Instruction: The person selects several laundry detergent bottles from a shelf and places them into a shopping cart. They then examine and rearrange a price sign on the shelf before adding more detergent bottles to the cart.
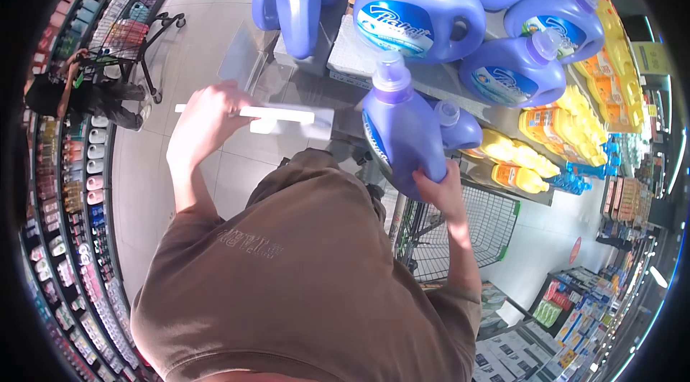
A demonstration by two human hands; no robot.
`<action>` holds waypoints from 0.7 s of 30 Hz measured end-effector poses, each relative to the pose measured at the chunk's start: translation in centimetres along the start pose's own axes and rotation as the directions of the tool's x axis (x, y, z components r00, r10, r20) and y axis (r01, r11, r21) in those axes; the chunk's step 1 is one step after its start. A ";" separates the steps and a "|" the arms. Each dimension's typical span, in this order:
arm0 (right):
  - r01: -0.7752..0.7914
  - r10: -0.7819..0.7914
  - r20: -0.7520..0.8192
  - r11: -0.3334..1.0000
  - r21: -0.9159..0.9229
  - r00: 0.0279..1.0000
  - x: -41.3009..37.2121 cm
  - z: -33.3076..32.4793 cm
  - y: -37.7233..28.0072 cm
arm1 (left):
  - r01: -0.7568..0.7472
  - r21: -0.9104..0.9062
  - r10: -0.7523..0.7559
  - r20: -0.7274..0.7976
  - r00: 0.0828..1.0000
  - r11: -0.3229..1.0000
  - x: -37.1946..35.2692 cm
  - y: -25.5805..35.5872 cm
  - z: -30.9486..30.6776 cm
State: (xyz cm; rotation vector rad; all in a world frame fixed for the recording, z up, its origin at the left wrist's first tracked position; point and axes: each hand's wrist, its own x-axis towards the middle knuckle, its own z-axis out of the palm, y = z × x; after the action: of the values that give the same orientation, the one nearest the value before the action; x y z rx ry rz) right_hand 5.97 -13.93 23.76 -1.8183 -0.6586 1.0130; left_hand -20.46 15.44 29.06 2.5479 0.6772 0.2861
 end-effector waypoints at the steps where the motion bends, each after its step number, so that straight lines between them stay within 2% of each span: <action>1: 0.004 -0.004 0.004 1.000 -0.009 1.000 0.9 0.1 0.3 | 0.037 0.006 -0.038 0.040 0.998 0.999 -0.7 0.1 -0.2; 2: 0.002 -0.002 0.023 1.000 -0.003 1.000 1.9 0.5 0.5 | 0.078 0.010 -0.079 0.077 0.994 0.997 -1.4 0.3 -0.3; 7: -0.051 0.043 0.190 0.998 0.037 0.981 6.9 1.5 2.0 | 0.208 -0.063 -0.206 0.027 0.978 0.976 -4.6 0.1 -0.4; 9: -0.003 0.003 0.181 1.000 -0.001 0.984 8.6 2.6 2.3 | 0.263 -0.040 -0.263 -0.007 0.965 0.964 -5.7 -0.3 0.0; 11: -0.089 0.053 0.273 0.989 0.119 0.961 10.1 3.2 2.6 | 0.296 -0.047 -0.297 -0.016 0.955 0.954 -6.6 -0.3 -0.1; 13: -0.117 0.084 0.301 0.989 0.094 0.950 11.7 3.5 3.6 | 0.323 -0.053 -0.324 -0.021 0.946 0.945 -7.3 -0.3 -0.2; 15: -0.062 0.041 0.361 0.997 0.048 0.932 13.0 3.7 4.2 | 0.385 -0.013 -0.385 -0.051 0.921 0.923 -7.8 -0.4 0.0; 19: 0.028 -0.041 0.453 0.999 0.036 0.891 14.6 4.2 4.3 | 0.411 -0.023 -0.412 -0.071 0.909 0.911 -8.1 -1.2 0.4; 21: 0.198 -0.123 0.453 0.972 -0.123 0.883 16.1 3.2 5.5 | 0.456 -0.007 -0.455 -0.070 0.888 0.890 -7.8 -1.6 0.5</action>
State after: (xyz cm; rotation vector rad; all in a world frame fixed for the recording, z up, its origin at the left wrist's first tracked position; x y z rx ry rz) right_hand 11.65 -2.31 12.19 -1.6445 -1.1850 1.3042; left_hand -27.64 12.39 27.23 2.3042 1.2770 0.2074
